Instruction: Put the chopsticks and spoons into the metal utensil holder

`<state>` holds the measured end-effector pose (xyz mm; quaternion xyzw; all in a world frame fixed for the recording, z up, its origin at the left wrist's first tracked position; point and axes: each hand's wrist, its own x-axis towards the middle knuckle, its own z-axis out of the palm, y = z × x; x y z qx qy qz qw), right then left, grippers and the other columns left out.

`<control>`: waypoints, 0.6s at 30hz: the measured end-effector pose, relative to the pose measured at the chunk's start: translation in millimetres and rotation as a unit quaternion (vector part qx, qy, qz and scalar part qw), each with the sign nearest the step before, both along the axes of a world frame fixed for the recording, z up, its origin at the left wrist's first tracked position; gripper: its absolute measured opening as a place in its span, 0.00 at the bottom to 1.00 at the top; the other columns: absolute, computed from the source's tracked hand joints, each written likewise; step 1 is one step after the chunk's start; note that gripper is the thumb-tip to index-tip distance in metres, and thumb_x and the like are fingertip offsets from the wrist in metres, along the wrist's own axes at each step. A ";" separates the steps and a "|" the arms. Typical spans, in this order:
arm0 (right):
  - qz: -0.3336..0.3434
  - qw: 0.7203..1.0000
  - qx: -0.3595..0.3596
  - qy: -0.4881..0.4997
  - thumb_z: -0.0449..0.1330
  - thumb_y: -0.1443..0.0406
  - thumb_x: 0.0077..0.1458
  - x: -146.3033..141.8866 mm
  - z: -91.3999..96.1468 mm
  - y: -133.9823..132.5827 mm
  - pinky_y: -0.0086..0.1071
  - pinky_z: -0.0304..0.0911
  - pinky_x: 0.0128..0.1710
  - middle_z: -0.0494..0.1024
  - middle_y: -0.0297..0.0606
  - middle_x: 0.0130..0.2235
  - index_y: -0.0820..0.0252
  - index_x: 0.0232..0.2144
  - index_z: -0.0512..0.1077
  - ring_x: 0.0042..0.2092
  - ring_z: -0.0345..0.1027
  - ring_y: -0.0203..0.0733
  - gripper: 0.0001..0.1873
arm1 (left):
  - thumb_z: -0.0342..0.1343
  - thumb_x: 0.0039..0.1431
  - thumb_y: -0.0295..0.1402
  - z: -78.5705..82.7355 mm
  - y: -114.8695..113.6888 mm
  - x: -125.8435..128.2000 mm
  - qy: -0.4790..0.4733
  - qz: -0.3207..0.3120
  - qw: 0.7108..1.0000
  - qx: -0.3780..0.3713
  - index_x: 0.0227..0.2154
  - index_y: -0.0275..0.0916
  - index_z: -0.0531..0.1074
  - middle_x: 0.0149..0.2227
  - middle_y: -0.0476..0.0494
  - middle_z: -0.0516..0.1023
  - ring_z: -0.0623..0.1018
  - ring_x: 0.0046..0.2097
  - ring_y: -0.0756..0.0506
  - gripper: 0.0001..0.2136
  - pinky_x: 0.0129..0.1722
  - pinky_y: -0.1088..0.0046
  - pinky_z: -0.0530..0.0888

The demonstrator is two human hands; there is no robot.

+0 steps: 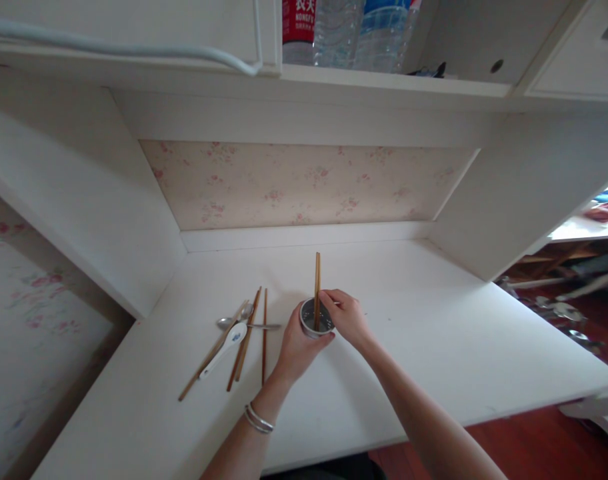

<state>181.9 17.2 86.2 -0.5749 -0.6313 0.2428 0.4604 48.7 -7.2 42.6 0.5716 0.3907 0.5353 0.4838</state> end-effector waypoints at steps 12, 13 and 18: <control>0.157 0.949 -0.055 0.269 0.71 0.56 0.46 5.7 -58.6 -32.2 0.48 0.55 0.61 0.69 0.41 0.59 0.48 0.63 0.55 0.60 0.62 0.51 0.46 | 0.67 0.45 0.30 13.6 -5.2 0.0 0.009 -0.015 1.000 0.005 0.52 0.39 0.65 0.49 0.41 0.76 0.76 0.48 0.42 0.30 0.49 0.64 0.73; 0.161 0.947 -0.052 0.273 0.72 0.57 0.44 3.1 -63.1 -33.7 0.49 0.54 0.61 0.70 0.42 0.58 0.49 0.62 0.56 0.59 0.63 0.52 0.46 | 0.67 0.45 0.30 13.2 -5.3 -0.1 0.019 -0.010 1.000 0.011 0.52 0.39 0.65 0.48 0.42 0.76 0.76 0.48 0.43 0.30 0.49 0.65 0.73; 0.159 0.938 -0.044 0.304 0.71 0.58 0.47 -4.4 -71.3 -33.8 0.50 0.59 0.58 0.73 0.43 0.54 0.52 0.57 0.62 0.56 0.66 0.53 0.37 | 0.65 0.47 0.27 10.7 -4.9 -2.7 0.073 -0.029 0.996 0.041 0.54 0.40 0.64 0.50 0.41 0.75 0.76 0.49 0.43 0.29 0.51 0.65 0.73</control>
